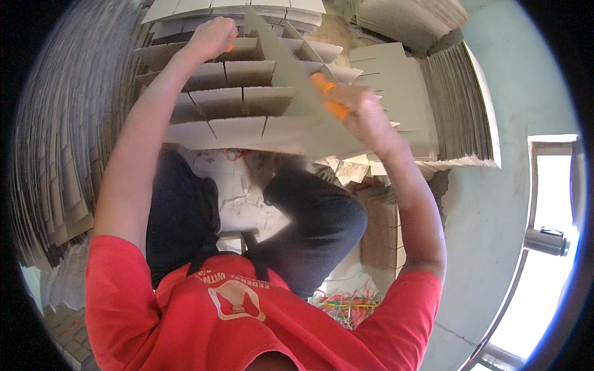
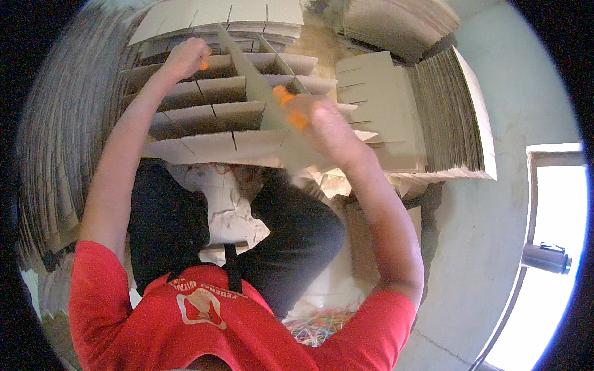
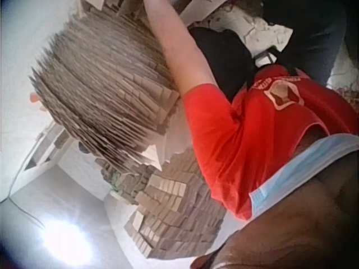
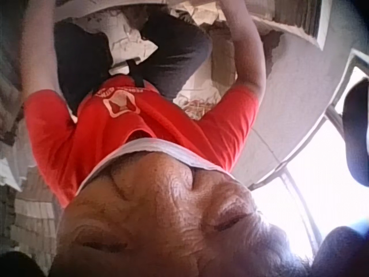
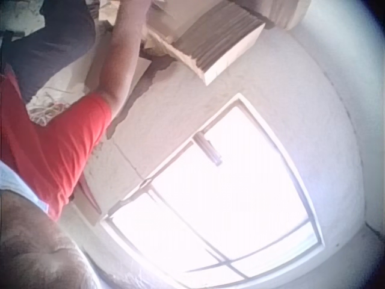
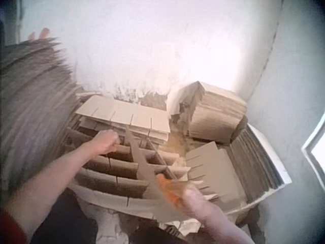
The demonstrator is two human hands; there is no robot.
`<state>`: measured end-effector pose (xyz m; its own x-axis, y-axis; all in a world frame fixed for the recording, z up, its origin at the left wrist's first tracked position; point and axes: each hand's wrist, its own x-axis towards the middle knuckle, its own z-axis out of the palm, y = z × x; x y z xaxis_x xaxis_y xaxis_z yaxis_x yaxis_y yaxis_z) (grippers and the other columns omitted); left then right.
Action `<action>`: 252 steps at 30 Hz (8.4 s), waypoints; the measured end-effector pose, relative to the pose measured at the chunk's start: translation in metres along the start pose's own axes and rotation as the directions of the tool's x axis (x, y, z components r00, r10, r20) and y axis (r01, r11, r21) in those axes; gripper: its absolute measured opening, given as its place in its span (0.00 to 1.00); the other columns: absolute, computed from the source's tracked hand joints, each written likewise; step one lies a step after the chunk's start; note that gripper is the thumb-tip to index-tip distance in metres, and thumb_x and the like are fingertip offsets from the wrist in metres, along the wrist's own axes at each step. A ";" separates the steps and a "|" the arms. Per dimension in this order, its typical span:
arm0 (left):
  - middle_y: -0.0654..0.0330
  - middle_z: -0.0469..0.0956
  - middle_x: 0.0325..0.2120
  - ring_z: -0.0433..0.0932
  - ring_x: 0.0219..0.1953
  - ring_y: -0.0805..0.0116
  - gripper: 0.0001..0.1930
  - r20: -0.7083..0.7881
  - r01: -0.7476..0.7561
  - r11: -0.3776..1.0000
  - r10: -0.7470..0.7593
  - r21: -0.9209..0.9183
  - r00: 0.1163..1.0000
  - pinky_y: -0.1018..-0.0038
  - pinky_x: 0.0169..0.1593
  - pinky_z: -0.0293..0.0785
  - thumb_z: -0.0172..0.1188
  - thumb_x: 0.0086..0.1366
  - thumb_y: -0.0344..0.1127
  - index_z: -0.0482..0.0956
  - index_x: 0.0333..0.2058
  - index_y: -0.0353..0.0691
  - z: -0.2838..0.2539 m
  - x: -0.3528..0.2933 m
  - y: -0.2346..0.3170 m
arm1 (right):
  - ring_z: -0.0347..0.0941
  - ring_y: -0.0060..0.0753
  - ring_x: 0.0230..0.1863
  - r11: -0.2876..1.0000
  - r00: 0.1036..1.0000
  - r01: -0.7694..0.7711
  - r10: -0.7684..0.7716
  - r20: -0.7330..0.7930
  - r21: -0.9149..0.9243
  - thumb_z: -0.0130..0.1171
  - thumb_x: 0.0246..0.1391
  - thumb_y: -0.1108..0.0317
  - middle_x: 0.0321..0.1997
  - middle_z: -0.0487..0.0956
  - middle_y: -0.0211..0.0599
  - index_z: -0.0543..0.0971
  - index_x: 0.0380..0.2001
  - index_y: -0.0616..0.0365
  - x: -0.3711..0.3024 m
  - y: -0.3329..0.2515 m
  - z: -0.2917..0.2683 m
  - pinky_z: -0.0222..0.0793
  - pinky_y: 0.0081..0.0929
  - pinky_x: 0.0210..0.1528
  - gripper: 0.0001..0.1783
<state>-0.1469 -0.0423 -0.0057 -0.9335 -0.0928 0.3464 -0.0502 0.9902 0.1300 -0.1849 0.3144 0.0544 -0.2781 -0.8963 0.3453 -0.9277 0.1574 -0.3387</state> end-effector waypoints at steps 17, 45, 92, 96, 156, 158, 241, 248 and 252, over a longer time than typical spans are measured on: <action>0.49 0.59 0.67 0.54 0.70 0.55 0.30 0.144 -0.213 0.975 0.220 -0.065 0.965 0.62 0.71 0.55 0.52 0.63 0.23 0.62 0.65 0.39 -0.026 -0.020 0.039 | 0.62 0.44 0.63 0.210 0.565 -0.777 0.648 -0.511 -0.593 0.66 0.51 0.56 0.62 0.67 0.42 0.70 0.57 0.56 -0.126 0.153 -0.001 0.62 0.51 0.55 0.33; 0.52 0.82 0.38 0.79 0.42 0.54 0.18 -0.203 -0.057 0.942 -0.012 -0.332 0.979 0.64 0.47 0.75 0.70 0.53 0.33 0.82 0.44 0.38 -0.054 -0.180 0.092 | 0.72 0.13 0.21 0.902 0.752 -0.424 0.301 -0.587 -0.081 0.62 0.56 0.75 0.36 0.83 0.32 0.77 0.57 0.52 -0.032 -0.086 -0.115 0.72 0.16 0.22 0.24; 0.51 0.77 0.24 0.78 0.30 0.52 0.07 -0.245 -0.024 0.881 -0.105 -0.472 0.964 0.61 0.34 0.74 0.67 0.52 0.26 0.82 0.31 0.35 -0.028 -0.174 0.094 | 0.75 0.33 0.21 0.991 0.986 -0.036 0.057 -0.156 0.131 0.59 0.50 0.83 0.28 0.79 0.45 0.78 0.44 0.65 0.002 -0.080 0.031 0.70 0.27 0.24 0.15; 0.51 0.77 0.24 0.78 0.30 0.53 0.07 -0.200 -0.002 0.885 -0.103 -0.466 0.974 0.62 0.34 0.74 0.68 0.52 0.26 0.82 0.32 0.35 -0.034 -0.175 0.091 | 0.76 0.44 0.24 0.979 0.990 -0.030 0.057 -0.132 0.200 0.58 0.50 0.82 0.34 0.81 0.46 0.78 0.45 0.63 -0.002 -0.080 0.029 0.73 0.33 0.27 0.17; 0.48 0.77 0.25 0.77 0.33 0.48 0.06 -0.259 0.116 0.832 -0.297 -0.543 0.919 0.59 0.38 0.73 0.64 0.56 0.28 0.82 0.33 0.35 -0.047 -0.224 0.059 | 0.69 0.16 0.22 0.986 0.936 -0.096 0.135 -0.325 0.134 0.59 0.54 0.82 0.42 0.79 0.35 0.70 0.63 0.56 0.042 -0.134 -0.008 0.72 0.18 0.25 0.31; 0.48 0.77 0.26 0.77 0.33 0.48 0.06 -0.235 0.149 0.821 -0.324 -0.550 0.916 0.59 0.38 0.73 0.64 0.56 0.28 0.82 0.33 0.35 -0.046 -0.223 0.061 | 0.69 0.21 0.23 0.990 0.945 -0.069 0.105 -0.310 0.124 0.58 0.53 0.84 0.31 0.77 0.34 0.69 0.65 0.51 0.040 -0.126 0.002 0.72 0.21 0.28 0.35; 0.58 0.79 0.25 0.76 0.31 0.64 0.16 0.142 -0.324 0.911 0.367 -0.255 0.919 0.68 0.41 0.75 0.60 0.43 0.21 0.84 0.34 0.31 -0.285 0.014 0.094 | 0.77 0.44 0.52 0.878 0.641 -0.051 -0.336 -0.690 -0.475 0.67 0.52 0.65 0.50 0.80 0.45 0.77 0.55 0.58 0.038 -0.149 -0.050 0.73 0.39 0.53 0.26; 0.62 0.78 0.22 0.75 0.24 0.73 0.10 0.229 -0.305 0.703 0.556 -0.643 0.799 0.74 0.28 0.74 0.63 0.43 0.23 0.80 0.27 0.25 -0.386 0.006 0.142 | 0.78 0.38 0.52 0.703 0.916 0.040 0.258 -0.307 0.710 0.72 0.47 0.60 0.50 0.82 0.46 0.78 0.53 0.61 0.049 -0.094 -0.083 0.74 0.33 0.55 0.30; 0.59 0.80 0.29 0.77 0.33 0.68 0.06 -0.087 -0.257 0.874 0.243 -0.412 0.966 0.70 0.37 0.75 0.65 0.50 0.22 0.84 0.28 0.40 -0.498 -0.032 0.156 | 0.78 0.46 0.53 0.901 0.927 -0.308 0.211 -0.310 -0.306 0.71 0.47 0.65 0.54 0.79 0.48 0.73 0.59 0.58 0.044 -0.054 -0.042 0.75 0.36 0.55 0.35</action>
<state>0.0520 0.0637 0.4660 -0.8832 0.1418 0.4471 0.3423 0.8465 0.4077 -0.1574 0.2839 0.1244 -0.5308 -0.6689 0.5203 -0.8265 0.5443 -0.1434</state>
